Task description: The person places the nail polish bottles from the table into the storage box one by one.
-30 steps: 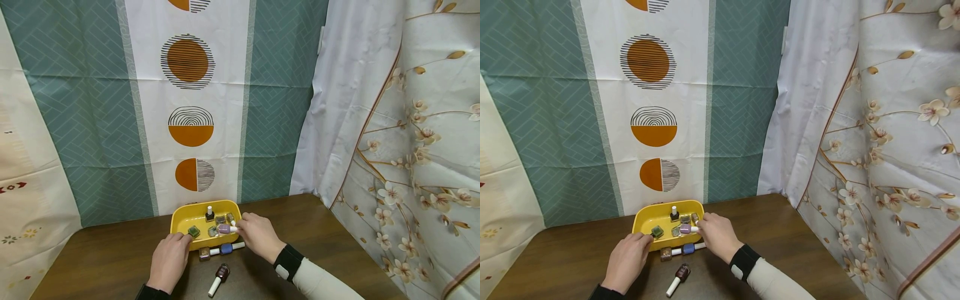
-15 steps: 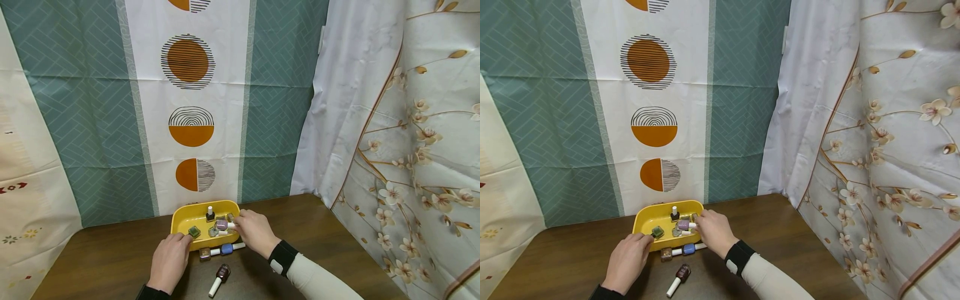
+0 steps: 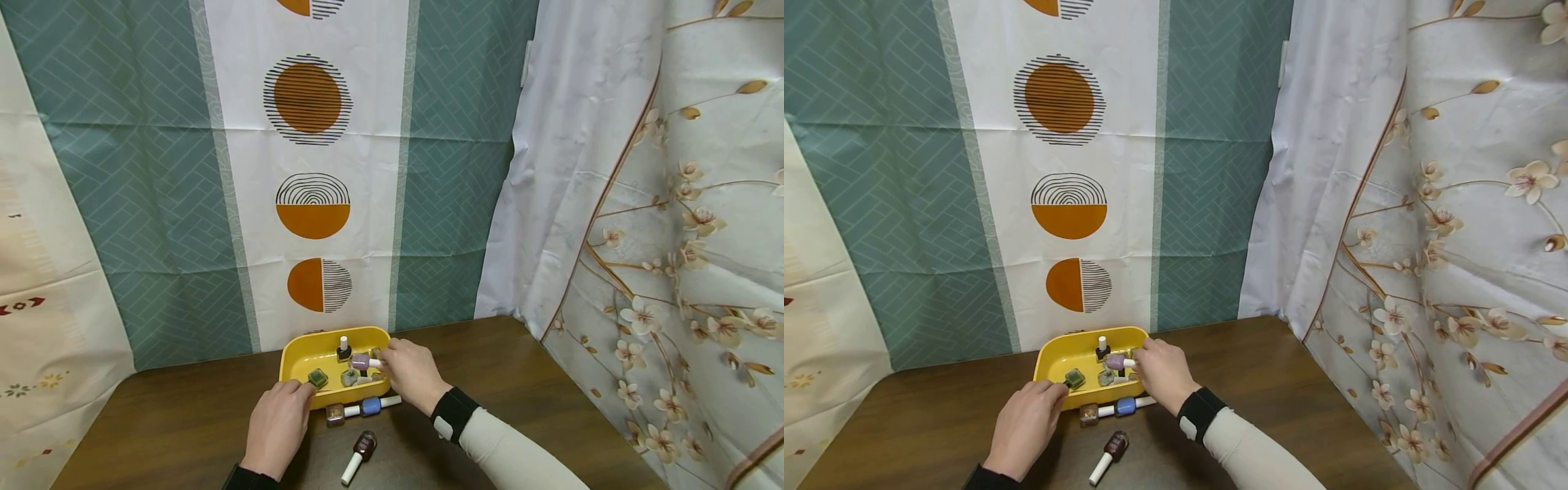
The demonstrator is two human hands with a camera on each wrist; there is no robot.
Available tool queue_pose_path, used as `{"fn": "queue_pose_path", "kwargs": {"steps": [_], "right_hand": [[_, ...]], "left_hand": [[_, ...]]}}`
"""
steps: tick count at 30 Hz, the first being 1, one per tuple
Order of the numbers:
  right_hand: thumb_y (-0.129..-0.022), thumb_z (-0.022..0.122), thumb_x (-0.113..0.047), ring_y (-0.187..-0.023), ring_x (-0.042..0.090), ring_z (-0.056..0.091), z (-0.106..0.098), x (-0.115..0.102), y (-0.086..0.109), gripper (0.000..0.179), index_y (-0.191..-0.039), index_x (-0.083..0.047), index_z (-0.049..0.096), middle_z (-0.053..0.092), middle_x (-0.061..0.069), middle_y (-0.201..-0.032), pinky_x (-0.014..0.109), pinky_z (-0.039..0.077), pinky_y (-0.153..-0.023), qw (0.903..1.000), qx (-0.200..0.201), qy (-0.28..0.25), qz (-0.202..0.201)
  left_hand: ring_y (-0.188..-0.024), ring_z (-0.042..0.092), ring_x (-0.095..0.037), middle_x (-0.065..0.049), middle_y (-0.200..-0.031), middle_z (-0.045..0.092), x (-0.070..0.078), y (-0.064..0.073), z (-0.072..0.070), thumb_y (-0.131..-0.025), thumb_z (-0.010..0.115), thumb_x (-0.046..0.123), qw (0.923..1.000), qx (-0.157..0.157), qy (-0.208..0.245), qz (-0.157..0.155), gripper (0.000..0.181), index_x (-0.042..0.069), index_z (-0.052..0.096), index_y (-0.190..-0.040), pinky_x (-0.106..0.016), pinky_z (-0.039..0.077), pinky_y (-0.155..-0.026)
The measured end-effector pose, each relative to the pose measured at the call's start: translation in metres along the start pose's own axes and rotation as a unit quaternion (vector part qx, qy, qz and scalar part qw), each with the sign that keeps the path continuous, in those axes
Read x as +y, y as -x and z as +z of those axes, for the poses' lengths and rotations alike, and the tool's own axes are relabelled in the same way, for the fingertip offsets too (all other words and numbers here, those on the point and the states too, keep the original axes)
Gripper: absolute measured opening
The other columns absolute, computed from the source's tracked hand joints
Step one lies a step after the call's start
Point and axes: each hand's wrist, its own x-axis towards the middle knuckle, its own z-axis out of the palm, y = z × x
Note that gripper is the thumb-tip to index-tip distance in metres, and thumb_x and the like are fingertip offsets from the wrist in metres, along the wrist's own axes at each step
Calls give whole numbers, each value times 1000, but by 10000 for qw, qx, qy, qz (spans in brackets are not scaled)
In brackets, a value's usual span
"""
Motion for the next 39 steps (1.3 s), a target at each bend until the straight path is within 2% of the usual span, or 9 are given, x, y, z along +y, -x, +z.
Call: {"fn": "queue_pose_path", "kwargs": {"steps": [10, 28, 39], "right_hand": [[-100, 86, -28, -90, 16, 67, 7, 0, -8, 23, -118, -13, 84, 74, -1, -102, 31, 62, -79, 10000, -67, 33, 29], [-98, 87, -27, -79, 13, 62, 17, -6, -23, 10, -99, -18, 84, 64, -6, -86, 29, 55, -66, 9991, -329, 176, 182], [-96, 89, -30, -79, 14, 63, 23, -9, -28, 12, -97, -18, 85, 65, -4, -86, 29, 50, -66, 9959, -605, 654, 149]], "left_hand": [[-82, 63, -24, -2, -86, 69, 0, 0, 0, -91, 90, 7, 10000, 24, 0, 15, 12, 11, 81, -98, -46, 57, -79], [-81, 62, -24, -1, -85, 68, 0, 0, 2, -91, 91, 7, 9999, 105, -21, 66, 12, 11, 81, -98, -46, 57, -78], [-82, 63, -25, -1, -85, 68, -1, 0, 2, -91, 91, 6, 9999, 118, -2, 85, 12, 11, 81, -97, -46, 57, -78]]}}
